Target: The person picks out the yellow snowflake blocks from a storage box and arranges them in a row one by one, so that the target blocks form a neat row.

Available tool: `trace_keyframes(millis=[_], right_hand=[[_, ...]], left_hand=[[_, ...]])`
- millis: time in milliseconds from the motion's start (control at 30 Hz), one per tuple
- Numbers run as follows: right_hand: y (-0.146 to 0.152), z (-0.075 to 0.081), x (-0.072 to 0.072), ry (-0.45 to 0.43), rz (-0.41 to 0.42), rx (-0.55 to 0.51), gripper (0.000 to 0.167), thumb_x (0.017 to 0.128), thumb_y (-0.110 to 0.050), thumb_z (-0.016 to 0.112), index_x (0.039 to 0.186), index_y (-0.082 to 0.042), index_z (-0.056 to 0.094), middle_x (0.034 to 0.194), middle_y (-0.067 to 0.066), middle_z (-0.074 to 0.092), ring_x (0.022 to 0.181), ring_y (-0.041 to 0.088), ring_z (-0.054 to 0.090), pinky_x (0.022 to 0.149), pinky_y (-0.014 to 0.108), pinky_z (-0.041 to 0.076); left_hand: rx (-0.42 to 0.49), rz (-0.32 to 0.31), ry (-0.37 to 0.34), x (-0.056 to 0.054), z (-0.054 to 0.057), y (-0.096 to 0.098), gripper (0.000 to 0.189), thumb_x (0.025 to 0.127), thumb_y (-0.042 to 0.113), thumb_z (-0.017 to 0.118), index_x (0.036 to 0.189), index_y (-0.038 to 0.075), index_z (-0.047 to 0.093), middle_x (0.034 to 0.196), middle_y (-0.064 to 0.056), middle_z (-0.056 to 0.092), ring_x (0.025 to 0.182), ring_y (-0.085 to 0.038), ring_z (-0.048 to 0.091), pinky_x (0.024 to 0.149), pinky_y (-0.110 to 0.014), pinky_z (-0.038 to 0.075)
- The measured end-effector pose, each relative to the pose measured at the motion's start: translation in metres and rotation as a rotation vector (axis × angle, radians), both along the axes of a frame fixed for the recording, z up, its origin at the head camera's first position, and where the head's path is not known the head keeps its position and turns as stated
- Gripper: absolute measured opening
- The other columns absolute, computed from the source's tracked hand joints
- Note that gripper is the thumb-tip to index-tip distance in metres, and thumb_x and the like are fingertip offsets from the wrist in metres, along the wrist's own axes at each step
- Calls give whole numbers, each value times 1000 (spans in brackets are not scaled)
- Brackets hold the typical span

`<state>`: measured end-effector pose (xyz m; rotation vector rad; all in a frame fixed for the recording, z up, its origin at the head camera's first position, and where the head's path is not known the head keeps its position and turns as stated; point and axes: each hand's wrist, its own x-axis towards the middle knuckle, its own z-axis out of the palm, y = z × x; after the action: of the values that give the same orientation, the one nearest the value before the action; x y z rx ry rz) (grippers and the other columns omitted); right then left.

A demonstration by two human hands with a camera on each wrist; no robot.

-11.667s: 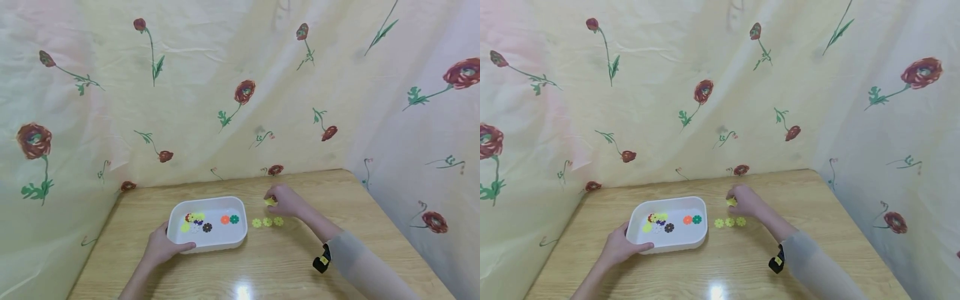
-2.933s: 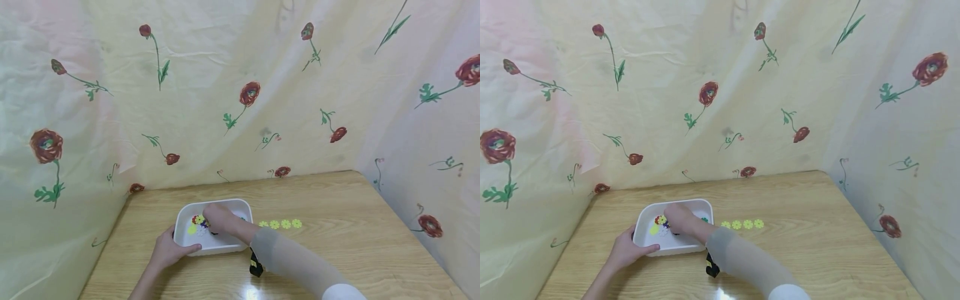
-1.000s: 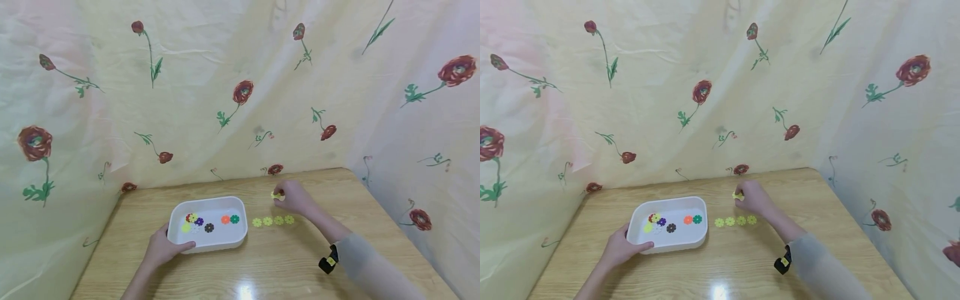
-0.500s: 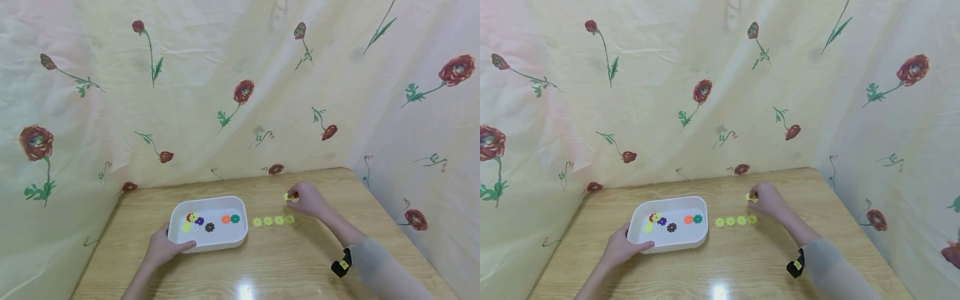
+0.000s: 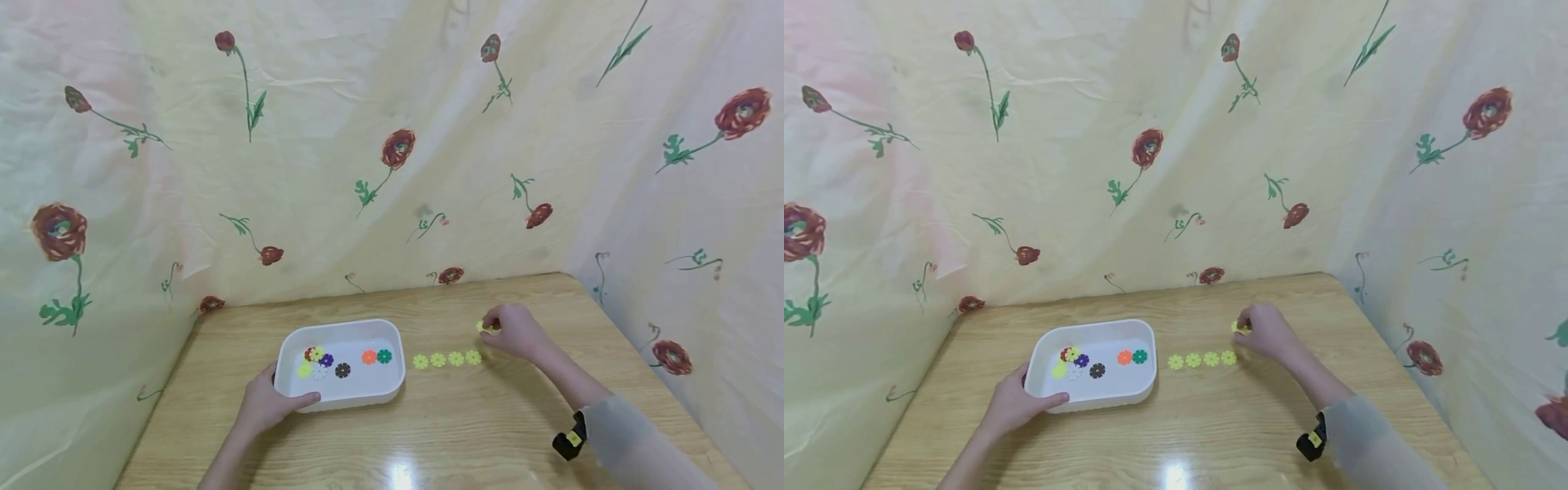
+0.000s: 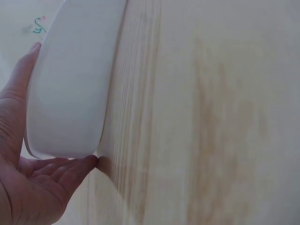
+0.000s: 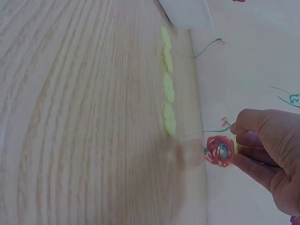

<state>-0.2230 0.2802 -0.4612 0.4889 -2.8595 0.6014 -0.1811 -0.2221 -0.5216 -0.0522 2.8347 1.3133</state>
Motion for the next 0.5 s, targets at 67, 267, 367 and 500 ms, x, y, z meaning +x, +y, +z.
trace_keyframes(millis=[67,267,367,500], right_hand=[[1,-1,1,-8,1,2,8,84,-9,85,86,-3,79,86,9,79,76,16,68,71,36,59],[4,-5,4,-27,-5,1,8,83,-8,85,86,-3,79,84,8,77,76,17,66,69,33,56],[6,-8,5,-31,-3,-2,9,83,-9,84,86,-3,79,84,8,77,75,15,64,69,32,55],[5,-11,7,-45,-3,-5,10,83,-10,84,86,-3,79,82,6,76,73,12,62,68,30,53]], left_hand=[[-7,1,4,0,0,0,101,62,47,103,141,0,62,121,-16,77,99,-21,68,81,-29,54],[-7,1,8,0,1,0,100,62,48,103,140,0,63,120,-15,77,98,-21,68,81,-30,54],[-3,2,9,0,1,0,101,62,48,103,141,0,62,121,-16,77,99,-21,68,81,-30,54],[-3,0,8,0,1,0,102,62,48,103,142,0,61,122,-16,77,100,-22,68,81,-30,54]])
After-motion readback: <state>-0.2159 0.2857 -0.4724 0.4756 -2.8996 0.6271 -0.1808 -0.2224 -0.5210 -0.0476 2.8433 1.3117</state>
